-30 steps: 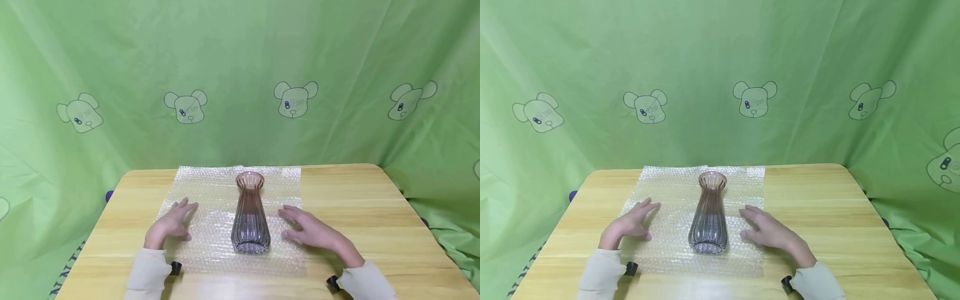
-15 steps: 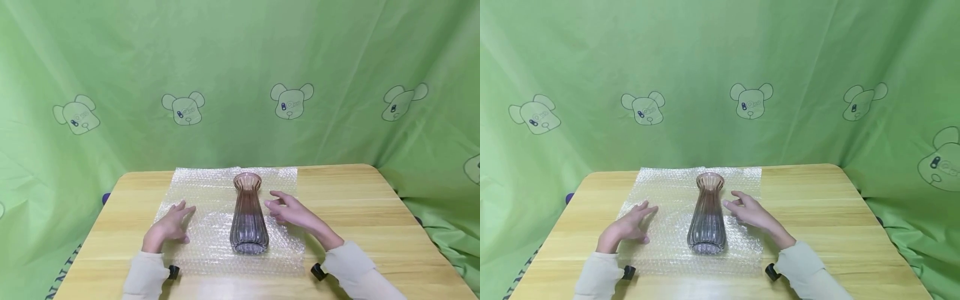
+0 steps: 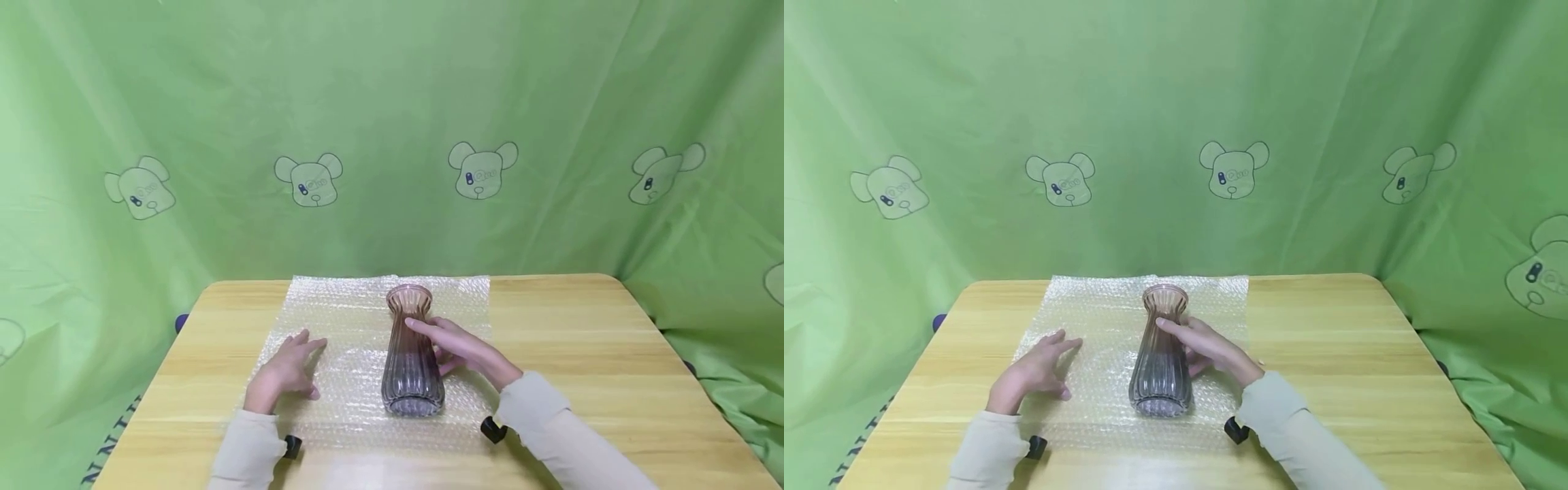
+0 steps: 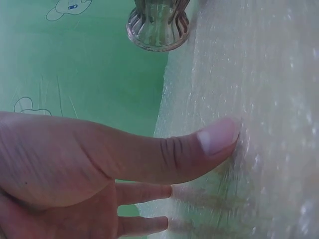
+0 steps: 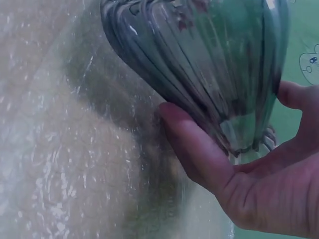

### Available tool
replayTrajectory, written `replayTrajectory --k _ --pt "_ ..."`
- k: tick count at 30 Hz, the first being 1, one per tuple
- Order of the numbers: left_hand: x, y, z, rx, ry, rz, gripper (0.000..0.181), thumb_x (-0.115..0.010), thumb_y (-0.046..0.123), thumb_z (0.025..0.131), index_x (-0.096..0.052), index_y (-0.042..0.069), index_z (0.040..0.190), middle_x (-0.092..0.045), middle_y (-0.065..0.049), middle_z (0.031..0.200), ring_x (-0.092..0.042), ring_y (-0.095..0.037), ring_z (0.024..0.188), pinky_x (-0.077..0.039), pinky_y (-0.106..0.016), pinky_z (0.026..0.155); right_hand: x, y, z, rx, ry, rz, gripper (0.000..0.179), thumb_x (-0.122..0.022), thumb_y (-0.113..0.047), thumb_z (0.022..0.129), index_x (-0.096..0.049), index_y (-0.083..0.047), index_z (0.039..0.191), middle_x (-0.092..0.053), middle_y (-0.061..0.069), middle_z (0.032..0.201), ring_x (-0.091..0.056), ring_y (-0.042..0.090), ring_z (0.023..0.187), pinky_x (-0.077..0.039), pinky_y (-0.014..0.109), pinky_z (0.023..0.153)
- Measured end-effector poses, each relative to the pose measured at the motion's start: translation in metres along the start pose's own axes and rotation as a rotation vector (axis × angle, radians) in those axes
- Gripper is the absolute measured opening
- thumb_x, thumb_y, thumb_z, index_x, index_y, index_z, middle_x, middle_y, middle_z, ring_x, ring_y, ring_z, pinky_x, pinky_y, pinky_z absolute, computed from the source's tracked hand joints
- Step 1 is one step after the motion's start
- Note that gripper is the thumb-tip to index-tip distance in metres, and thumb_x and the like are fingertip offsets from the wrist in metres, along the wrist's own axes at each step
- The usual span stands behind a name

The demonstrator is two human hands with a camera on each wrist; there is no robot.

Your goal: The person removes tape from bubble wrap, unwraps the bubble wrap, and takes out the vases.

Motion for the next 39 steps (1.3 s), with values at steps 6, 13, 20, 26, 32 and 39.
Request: replayTrajectory --k 6,13,20,26,32,39 --pt "-0.003 0.004 -0.001 -0.004 0.007 0.019 0.104 -0.094 0.006 0.062 -0.047 0.009 0.154 -0.02 -0.029 0.165 -0.015 -0.055 0.149 -0.02 -0.076 0.114 0.002 0.004 0.004 0.002 0.028 -0.008 0.09 -0.065 -0.06 0.093 -0.03 -0.002 0.153 -0.055 0.028 0.134 -0.068 0.041 0.098 -0.063 0.053 0.072" --pt "-0.006 0.007 -0.002 -0.013 0.018 0.009 0.104 -0.094 0.007 0.061 -0.047 0.009 0.153 -0.021 -0.029 0.164 -0.015 -0.056 0.148 -0.019 -0.076 0.114 0.003 0.004 0.003 0.004 0.025 -0.021 0.088 -0.064 -0.057 0.093 -0.029 -0.002 0.152 -0.054 0.029 0.133 -0.067 0.041 0.1 -0.063 0.053 0.072" --pt "-0.011 0.011 -0.005 -0.015 0.022 0.0 0.103 -0.095 0.007 0.061 -0.048 0.009 0.153 -0.022 -0.03 0.164 -0.016 -0.057 0.148 -0.02 -0.077 0.113 0.006 0.008 -0.002 0.004 0.053 -0.03 0.085 -0.064 -0.056 0.093 -0.033 -0.003 0.152 -0.059 0.026 0.131 -0.069 0.038 0.097 -0.062 0.049 0.067" --pt "-0.014 0.016 -0.008 -0.026 0.025 0.039 0.103 -0.096 0.012 0.059 -0.05 0.01 0.152 -0.025 -0.029 0.163 -0.02 -0.058 0.146 -0.024 -0.078 0.11 0.015 0.007 -0.009 0.021 0.069 -0.009 0.082 -0.066 -0.054 0.093 -0.034 -0.006 0.151 -0.059 0.027 0.127 -0.068 0.039 0.098 -0.062 0.05 0.07" --pt "-0.02 0.023 -0.014 -0.06 0.021 0.054 0.101 -0.097 0.014 0.06 -0.052 0.011 0.15 -0.028 -0.027 0.162 -0.023 -0.056 0.146 -0.03 -0.082 0.104 0.03 -0.005 -0.014 0.074 0.108 -0.004 0.079 -0.066 -0.051 0.094 -0.033 -0.008 0.151 -0.061 0.027 0.128 -0.067 0.039 0.102 -0.062 0.051 0.077" --pt "-0.022 0.035 -0.019 -0.089 0.025 0.104 0.085 -0.091 0.013 0.071 -0.055 0.011 0.147 -0.036 -0.028 0.156 -0.033 -0.058 0.138 -0.041 -0.084 0.092 0.044 -0.022 -0.014 0.15 0.177 -0.031 0.089 -0.064 -0.051 0.097 -0.021 -0.007 0.16 -0.055 0.03 0.137 -0.064 0.042 0.112 -0.062 0.052 0.081"
Point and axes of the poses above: each hand's wrist, its own z-axis towards the middle knuckle, its own x-axis out of the back of the hand, y = z × x, the point moved 3 cm from there along z, towards the middle knuckle
